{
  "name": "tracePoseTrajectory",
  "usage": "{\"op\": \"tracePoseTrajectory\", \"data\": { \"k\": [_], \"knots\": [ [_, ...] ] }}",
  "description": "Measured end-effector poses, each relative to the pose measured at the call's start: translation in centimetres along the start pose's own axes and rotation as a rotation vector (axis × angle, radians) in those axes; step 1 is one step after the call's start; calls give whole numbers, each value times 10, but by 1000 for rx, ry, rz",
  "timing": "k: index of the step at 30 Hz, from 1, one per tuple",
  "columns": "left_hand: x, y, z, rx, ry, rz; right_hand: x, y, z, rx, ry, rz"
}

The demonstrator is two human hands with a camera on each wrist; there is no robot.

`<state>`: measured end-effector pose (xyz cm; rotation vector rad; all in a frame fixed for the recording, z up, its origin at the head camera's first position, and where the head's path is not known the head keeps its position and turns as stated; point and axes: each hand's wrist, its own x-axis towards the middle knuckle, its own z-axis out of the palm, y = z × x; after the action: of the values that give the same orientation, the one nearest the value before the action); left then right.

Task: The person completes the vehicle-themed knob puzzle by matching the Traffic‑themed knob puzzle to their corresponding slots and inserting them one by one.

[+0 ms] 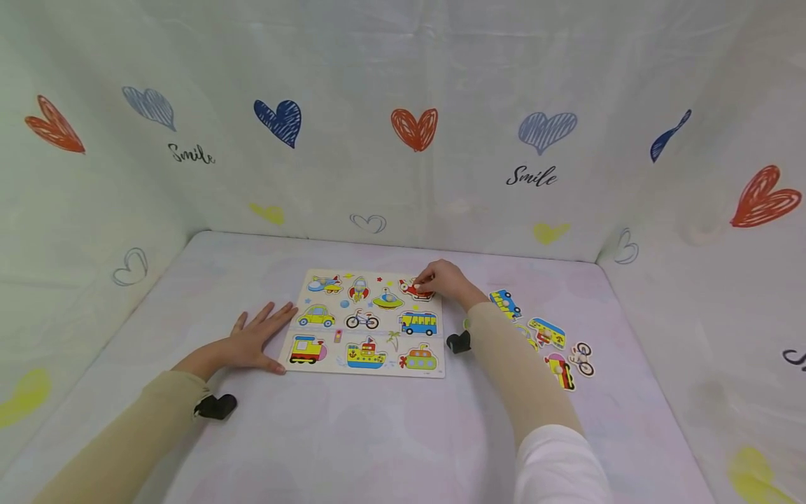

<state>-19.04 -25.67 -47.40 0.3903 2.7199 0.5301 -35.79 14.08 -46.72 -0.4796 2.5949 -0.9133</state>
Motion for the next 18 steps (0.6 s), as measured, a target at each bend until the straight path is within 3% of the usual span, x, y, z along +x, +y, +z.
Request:
{"op": "tracePoseTrajectory", "data": {
  "k": [18],
  "knots": [
    [0,1,-1,-3,-8,-6,2,5,1,21,-24,54]
  ]
}}
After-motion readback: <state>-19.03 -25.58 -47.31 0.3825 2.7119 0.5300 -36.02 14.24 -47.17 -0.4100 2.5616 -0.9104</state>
